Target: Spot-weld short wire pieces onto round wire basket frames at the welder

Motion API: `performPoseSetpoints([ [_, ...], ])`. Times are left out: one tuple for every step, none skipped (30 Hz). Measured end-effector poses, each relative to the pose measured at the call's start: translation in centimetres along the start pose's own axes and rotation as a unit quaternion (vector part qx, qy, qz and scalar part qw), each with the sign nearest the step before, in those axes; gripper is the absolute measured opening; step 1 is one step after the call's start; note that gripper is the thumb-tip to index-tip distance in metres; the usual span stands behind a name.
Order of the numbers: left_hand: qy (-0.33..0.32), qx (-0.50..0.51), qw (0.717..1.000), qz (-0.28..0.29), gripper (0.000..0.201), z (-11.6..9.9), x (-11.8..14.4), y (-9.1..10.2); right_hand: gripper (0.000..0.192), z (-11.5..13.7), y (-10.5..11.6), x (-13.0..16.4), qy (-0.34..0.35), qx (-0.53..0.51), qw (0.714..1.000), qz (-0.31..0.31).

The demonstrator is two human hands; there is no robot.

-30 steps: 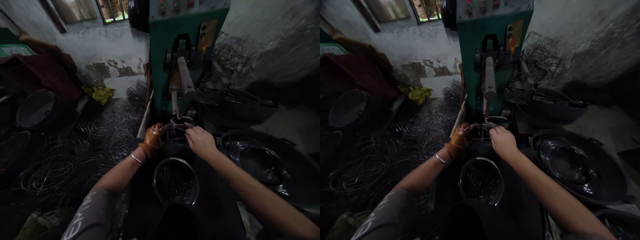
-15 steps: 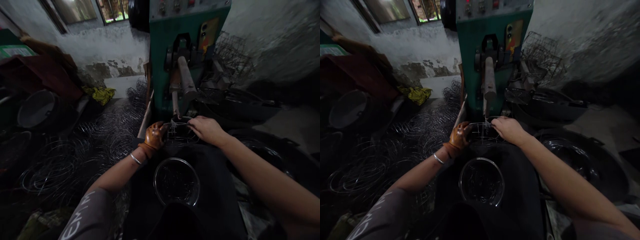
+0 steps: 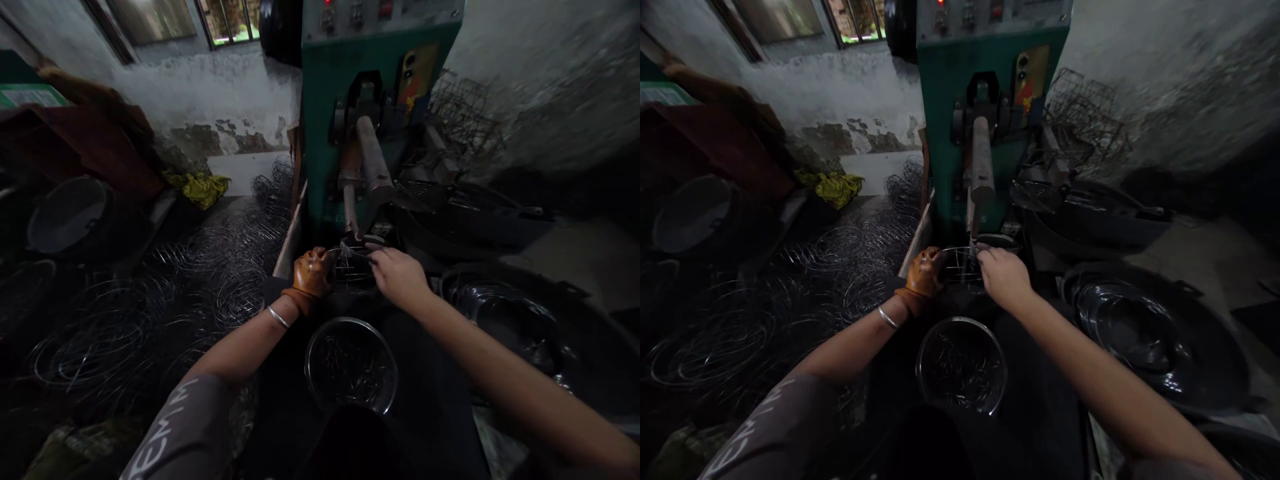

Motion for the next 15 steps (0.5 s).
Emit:
performPoseSetpoints([
  [0.013,0.001,1.000,0.002,0.058,0.1,0.0,0.0,0.018,0.4,-0.2,0.0,-0.008,0.005,1.000,0.008],
  [0.021,0.002,1.000,0.002,0.057,0.3,-0.1,0.0,0.018,0.7,-0.4,-0.1,-0.010,0.008,1.000,0.015],
  [0.021,0.002,1.000,0.002,0.057,0.5,-0.1,-0.1,0.019,0.8,-0.5,-0.2,-0.005,0.008,1.000,0.021],
  [0.014,0.000,1.000,0.004,0.058,0.5,-0.2,-0.1,0.020,0.7,-0.6,-0.3,0.003,0.006,1.000,0.027],
  [-0.002,-0.002,1.000,0.007,0.059,0.6,-0.3,-0.1,0.020,0.4,-0.7,-0.5,0.013,0.004,0.999,0.036],
  [-0.022,-0.004,1.000,0.011,0.059,0.5,-0.4,-0.2,0.020,-0.3,-0.8,-0.7,0.024,0.001,0.999,0.047],
  [-0.043,-0.004,0.999,0.015,0.059,0.5,-0.5,-0.2,0.019,-1.1,-0.9,-1.0,0.037,-0.004,0.997,0.062],
  [-0.063,-0.001,0.998,0.018,0.059,0.4,-0.5,-0.2,0.018,-2.0,-1.0,-1.3,0.049,-0.010,0.996,0.077],
  [-0.078,0.004,0.997,0.019,0.059,0.3,-0.6,-0.2,0.016,-2.9,-1.1,-1.6,0.058,-0.018,0.994,0.089],
  [-0.088,0.008,0.996,0.019,0.059,0.2,-0.6,-0.2,0.015,-3.8,-1.2,-2.0,0.065,-0.028,0.993,0.098],
  [-0.093,0.010,0.995,0.019,0.061,0.2,-0.7,-0.2,0.015,-4.6,-1.2,-2.2,0.069,-0.041,0.992,0.102],
  [-0.094,0.010,0.995,0.020,0.063,0.1,-0.7,-0.2,0.014,-5.0,-1.3,-2.4,0.072,-0.054,0.991,0.101],
  [-0.092,0.008,0.996,0.022,0.064,0.0,-0.7,-0.2,0.014,-5.2,-1.3,-2.4,0.073,-0.062,0.991,0.096],
  [-0.086,0.006,0.996,0.022,0.064,-0.1,-0.8,-0.2,0.015,-5.0,-1.2,-2.3,0.071,-0.063,0.992,0.087],
  [-0.078,0.005,0.997,0.022,0.063,-0.1,-0.8,-0.1,0.015,-4.6,-1.2,-2.1,0.063,-0.055,0.994,0.075],
])
Point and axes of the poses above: each hand's wrist, its own x-axis away from the middle knuckle, its own y-axis out of the back of the hand, z = x × y, the point moved 7 cm from there along -x, towards the middle knuckle, and after that the axes turned 4 degrees about x, right-handed, at the moved point
